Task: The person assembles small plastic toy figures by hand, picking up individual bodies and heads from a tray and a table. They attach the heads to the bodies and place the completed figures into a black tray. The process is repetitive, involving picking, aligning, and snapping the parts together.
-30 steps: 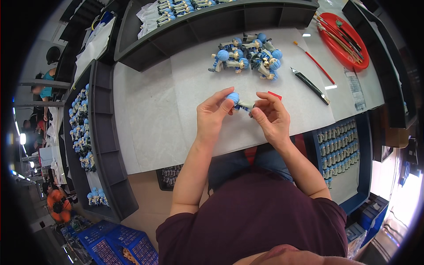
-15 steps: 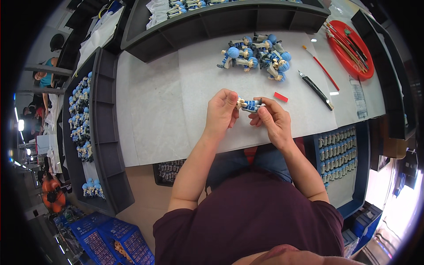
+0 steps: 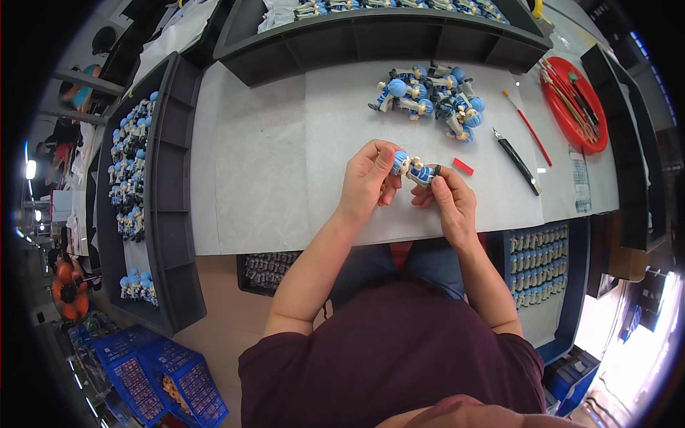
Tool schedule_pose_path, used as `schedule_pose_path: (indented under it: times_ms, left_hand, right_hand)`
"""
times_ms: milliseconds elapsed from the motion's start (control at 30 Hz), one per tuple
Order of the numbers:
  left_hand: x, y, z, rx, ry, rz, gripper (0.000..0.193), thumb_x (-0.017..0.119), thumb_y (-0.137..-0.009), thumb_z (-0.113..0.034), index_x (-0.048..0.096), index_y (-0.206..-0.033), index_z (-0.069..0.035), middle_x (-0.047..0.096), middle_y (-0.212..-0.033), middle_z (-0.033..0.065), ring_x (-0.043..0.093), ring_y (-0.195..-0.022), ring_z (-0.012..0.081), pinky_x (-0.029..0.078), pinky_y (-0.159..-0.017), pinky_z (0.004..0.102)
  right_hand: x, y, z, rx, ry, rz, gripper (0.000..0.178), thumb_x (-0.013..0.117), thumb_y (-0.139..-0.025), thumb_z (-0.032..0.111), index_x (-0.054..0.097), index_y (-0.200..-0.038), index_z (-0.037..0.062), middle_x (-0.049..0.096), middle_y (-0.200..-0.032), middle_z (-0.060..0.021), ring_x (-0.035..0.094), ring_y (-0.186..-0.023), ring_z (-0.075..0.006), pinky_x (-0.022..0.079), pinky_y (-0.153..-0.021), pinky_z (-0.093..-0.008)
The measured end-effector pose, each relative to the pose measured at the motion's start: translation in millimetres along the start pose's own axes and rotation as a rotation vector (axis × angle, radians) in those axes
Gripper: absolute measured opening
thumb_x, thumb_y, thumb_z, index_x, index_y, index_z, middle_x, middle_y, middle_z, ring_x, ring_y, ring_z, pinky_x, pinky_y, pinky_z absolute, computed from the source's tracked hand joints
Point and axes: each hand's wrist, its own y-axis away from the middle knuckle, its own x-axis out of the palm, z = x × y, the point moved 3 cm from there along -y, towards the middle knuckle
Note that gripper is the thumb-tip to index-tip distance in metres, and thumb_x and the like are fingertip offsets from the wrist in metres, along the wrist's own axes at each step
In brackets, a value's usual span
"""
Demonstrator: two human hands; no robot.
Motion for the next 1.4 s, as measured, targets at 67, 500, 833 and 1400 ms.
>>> schedule_pose_path:
  times_ms: [67,500,833,1400]
  left_hand:
    - [-1.8,-0.9,-0.5,0.024,-0.009,-0.012,0.038,0.053,-0.091,-0.042,0.057,-0.096,-0.005,0.053,-0.063,0.0009,0.041,-0.040,0.0033,0.031,-0.035,0.0168]
    - [-1.6,0.0,-1.8,0.089,-0.004,0.004,0.037,0.053,-0.092,-0.037,0.061,-0.100,-0.002,0.056,-0.070,-0.0014,0.037,-0.045,0.0014,0.028,-0.041,0.0164]
    - [-3.2,-1.4,4.2,0.072,-0.135,0.016,0.028,0.060,-0.089,-0.021,0.062,-0.111,-0.004,0.058,-0.077,-0.0011,0.045,-0.056,0.0027,0.035,-0.049,0.0166]
    - [5.4,3.6,-7.0,0.226,-0.172,0.114,0.037,0.048,-0.080,0.014,0.058,-0.113,0.001,0.056,-0.117,0.0099,0.051,-0.110,0.0165,0.043,-0.093,0.0305]
  right_hand:
    - [2.1,0.0,3.1,0.012,-0.001,0.021,0.032,0.054,-0.093,0.023,0.054,-0.112,-0.0031,0.064,-0.085,-0.0108,0.062,-0.075,-0.0128,0.049,-0.064,-0.0238]
    - [8.9,0.8,3.8,0.025,0.115,0.044,0.029,0.060,-0.089,0.015,0.052,-0.110,-0.0023,0.062,-0.091,-0.0090,0.061,-0.078,-0.0116,0.049,-0.068,-0.0240]
    - [-0.6,-1.3,-9.0,-0.198,0.044,-0.088,0.042,0.063,-0.082,0.001,0.040,-0.117,0.0038,0.052,-0.112,-0.0100,0.055,-0.090,-0.0129,0.047,-0.074,-0.0253]
    - [0.1,-0.7,-0.5,-0.236,-0.008,-0.110,0.062,0.067,-0.072,-0.007,0.037,-0.126,0.0033,0.048,-0.122,-0.0119,0.048,-0.114,-0.0193,0.045,-0.089,-0.0316]
